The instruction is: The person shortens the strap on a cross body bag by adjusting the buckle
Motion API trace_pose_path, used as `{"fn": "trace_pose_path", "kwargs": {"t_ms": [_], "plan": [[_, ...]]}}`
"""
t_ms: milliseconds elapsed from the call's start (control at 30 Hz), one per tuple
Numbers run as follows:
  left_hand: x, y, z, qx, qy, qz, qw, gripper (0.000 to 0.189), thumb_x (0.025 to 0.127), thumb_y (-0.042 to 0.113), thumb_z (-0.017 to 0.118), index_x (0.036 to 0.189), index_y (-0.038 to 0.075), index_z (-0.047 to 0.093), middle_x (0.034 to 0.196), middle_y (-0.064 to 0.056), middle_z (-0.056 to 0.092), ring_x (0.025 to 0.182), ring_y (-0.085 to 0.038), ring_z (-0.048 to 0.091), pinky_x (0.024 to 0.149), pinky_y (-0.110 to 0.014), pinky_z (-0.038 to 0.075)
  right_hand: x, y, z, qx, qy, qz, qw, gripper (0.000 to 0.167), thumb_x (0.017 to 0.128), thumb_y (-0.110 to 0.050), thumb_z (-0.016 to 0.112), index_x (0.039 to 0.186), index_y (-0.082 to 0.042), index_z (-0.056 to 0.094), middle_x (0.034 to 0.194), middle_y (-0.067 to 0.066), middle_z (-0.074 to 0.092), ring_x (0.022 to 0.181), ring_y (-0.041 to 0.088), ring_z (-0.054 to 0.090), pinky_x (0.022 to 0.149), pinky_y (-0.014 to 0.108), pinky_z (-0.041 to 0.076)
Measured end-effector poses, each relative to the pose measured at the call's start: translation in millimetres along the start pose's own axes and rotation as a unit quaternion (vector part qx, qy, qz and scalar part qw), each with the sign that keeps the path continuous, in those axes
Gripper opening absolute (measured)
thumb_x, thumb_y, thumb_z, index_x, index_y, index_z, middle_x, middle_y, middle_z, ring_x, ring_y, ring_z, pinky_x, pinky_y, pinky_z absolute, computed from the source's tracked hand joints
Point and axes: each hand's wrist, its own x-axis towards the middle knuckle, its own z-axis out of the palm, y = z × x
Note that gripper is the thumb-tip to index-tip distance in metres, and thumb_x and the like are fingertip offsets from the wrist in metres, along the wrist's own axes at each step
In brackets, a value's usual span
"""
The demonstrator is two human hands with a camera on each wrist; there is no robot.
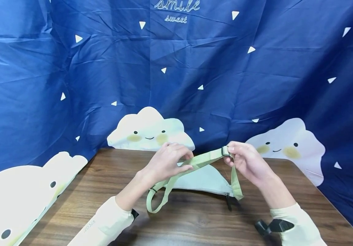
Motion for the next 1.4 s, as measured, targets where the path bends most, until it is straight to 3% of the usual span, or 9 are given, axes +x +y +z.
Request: {"fn": "trace_pose_path", "kwargs": {"t_ms": [100,167,333,467,700,900,1133,1400], "plan": [[-0.2,-0.6,-0.2,0.008,-0.009,-0.007,0.9999,0.040,0.084,0.036,0.085,0.116,0.019,0.069,0.108,0.009,0.068,0.105,-0.010,0.059,0.089,-0.037,0.039,0.7,4,5,-0.053,0.019,0.015,0.9983,0.025,0.103,-0.001,0.047,0.093,-0.007,0.069,0.081,0.003,0.063,0.070,0.014,0.056,0.065,0.023,0.042],[0.0,1.6,-0.2,-0.012,-0.001,-0.006,0.9999,0.047,0.084,0.040,0.084,0.122,0.018,0.067,0.113,0.007,0.066,0.110,-0.010,0.058,0.093,-0.038,0.038,1.9,9,9,-0.077,0.019,0.026,0.9965,0.019,0.103,-0.003,0.052,0.093,-0.005,0.068,0.081,0.004,0.061,0.071,0.015,0.054,0.063,0.024,0.042],[3.5,12.5,-1.0,-0.086,0.056,0.021,0.9945,0.050,0.086,0.044,0.082,0.125,0.017,0.067,0.117,0.008,0.065,0.113,-0.003,0.055,0.098,-0.039,0.037,6.4,21,19,-0.147,0.002,0.043,0.9882,0.012,0.102,-0.009,0.062,0.096,0.001,0.066,0.078,0.008,0.060,0.070,0.017,0.053,0.060,0.026,0.044],[5.8,17.8,-0.6,-0.108,0.082,0.052,0.9894,0.046,0.088,0.039,0.081,0.125,0.015,0.068,0.117,0.008,0.067,0.109,0.000,0.055,0.095,-0.037,0.039,7.6,27,24,-0.189,-0.011,0.044,0.9810,0.014,0.100,-0.011,0.065,0.101,0.003,0.068,0.078,0.009,0.061,0.065,0.019,0.051,0.059,0.028,0.044],[5.9,19.3,0.6,-0.087,0.089,0.074,0.9895,0.033,0.089,0.032,0.081,0.116,0.015,0.073,0.111,0.011,0.068,0.103,0.000,0.057,0.090,-0.031,0.038,7.5,30,22,-0.209,-0.029,0.050,0.9761,0.015,0.100,-0.011,0.066,0.105,0.002,0.070,0.079,0.009,0.062,0.063,0.021,0.050,0.058,0.030,0.044],[5.1,17.1,-0.4,-0.081,0.106,0.070,0.9886,0.029,0.085,0.030,0.080,0.109,0.016,0.071,0.100,0.010,0.065,0.097,0.001,0.054,0.089,-0.031,0.038,5.3,23,15,-0.223,-0.036,0.065,0.9719,0.016,0.100,-0.013,0.065,0.105,0.003,0.069,0.076,0.011,0.059,0.062,0.021,0.051,0.056,0.031,0.045],[4.2,17.9,1.5,-0.089,0.099,0.071,0.9886,0.028,0.085,0.030,0.080,0.107,0.015,0.071,0.100,0.011,0.065,0.095,-0.004,0.059,0.089,-0.032,0.039,4.3,21,17,-0.262,-0.024,0.082,0.9612,0.016,0.099,-0.018,0.069,0.101,-0.002,0.072,0.070,0.009,0.058,0.060,0.018,0.053,0.051,0.032,0.045],[5.5,19.5,2.5,-0.089,0.084,0.075,0.9896,0.030,0.089,0.034,0.079,0.112,0.016,0.074,0.103,0.012,0.069,0.098,-0.003,0.062,0.091,-0.032,0.042,6.4,25,20,-0.240,-0.041,0.055,0.9684,0.016,0.101,-0.014,0.065,0.105,0.000,0.072,0.077,0.012,0.062,0.062,0.020,0.052,0.055,0.030,0.045]]}}
